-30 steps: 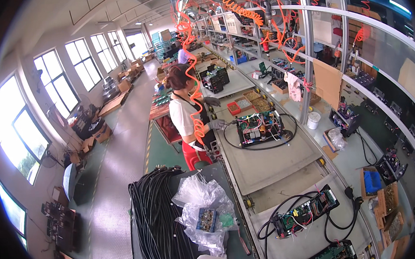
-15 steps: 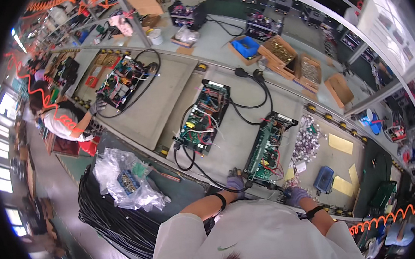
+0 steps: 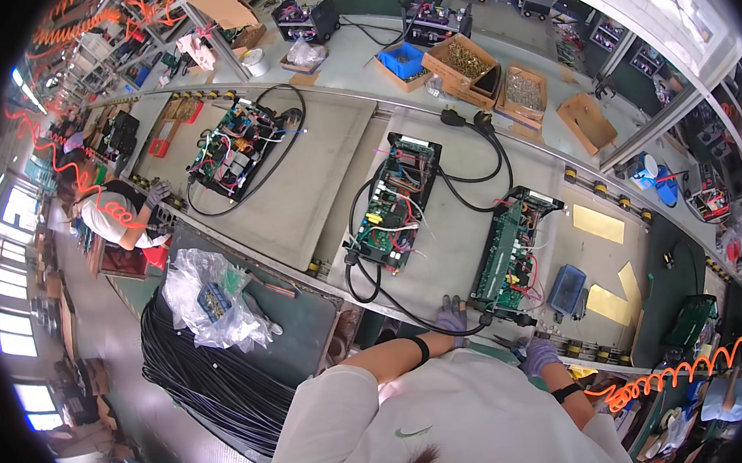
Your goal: The recorder is assembling electrical components on a circuit board at a workstation, using pliers to manipulate wires and components.
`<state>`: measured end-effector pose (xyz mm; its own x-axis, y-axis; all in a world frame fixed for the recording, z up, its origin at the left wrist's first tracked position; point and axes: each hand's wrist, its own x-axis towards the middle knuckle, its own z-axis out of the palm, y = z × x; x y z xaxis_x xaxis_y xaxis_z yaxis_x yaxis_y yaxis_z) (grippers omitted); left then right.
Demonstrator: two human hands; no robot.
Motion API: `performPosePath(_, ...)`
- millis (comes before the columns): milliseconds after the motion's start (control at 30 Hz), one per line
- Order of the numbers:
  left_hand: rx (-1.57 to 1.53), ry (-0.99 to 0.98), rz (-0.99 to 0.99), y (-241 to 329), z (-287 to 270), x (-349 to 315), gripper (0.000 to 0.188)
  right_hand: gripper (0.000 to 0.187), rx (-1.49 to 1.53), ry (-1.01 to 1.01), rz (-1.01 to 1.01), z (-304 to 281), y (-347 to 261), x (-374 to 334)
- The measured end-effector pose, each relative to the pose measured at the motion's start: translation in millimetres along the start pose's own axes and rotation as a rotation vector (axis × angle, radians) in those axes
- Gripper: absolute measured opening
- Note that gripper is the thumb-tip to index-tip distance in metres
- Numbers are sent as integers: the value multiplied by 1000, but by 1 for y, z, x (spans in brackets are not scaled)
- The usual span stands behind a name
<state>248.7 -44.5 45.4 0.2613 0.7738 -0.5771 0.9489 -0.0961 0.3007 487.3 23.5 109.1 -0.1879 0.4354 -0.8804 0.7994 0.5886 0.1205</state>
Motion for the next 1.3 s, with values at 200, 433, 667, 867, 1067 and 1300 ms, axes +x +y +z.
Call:
performPosePath(200,-180,-74,386,-46,20,-45,49,70,131,174,-87,-16,-4,-18)
performPosePath(433,-955,271,-593,-105,-13,-142,39,75,254,577,-82,5,-21,-1)
performPosePath(667,-1184,713,-744,-134,6,-165,42,68,250,668,9,50,-12,20)
performPosePath(867,-1122,798,-513,-118,-53,-149,70,62,350,775,135,79,-18,20)
performPosePath(1067,-766,903,-442,-86,-123,-108,115,66,430,768,267,82,-27,6)
performPosePath(1300,-633,888,-609,-59,-144,-87,119,73,674,801,421,86,-31,-23)
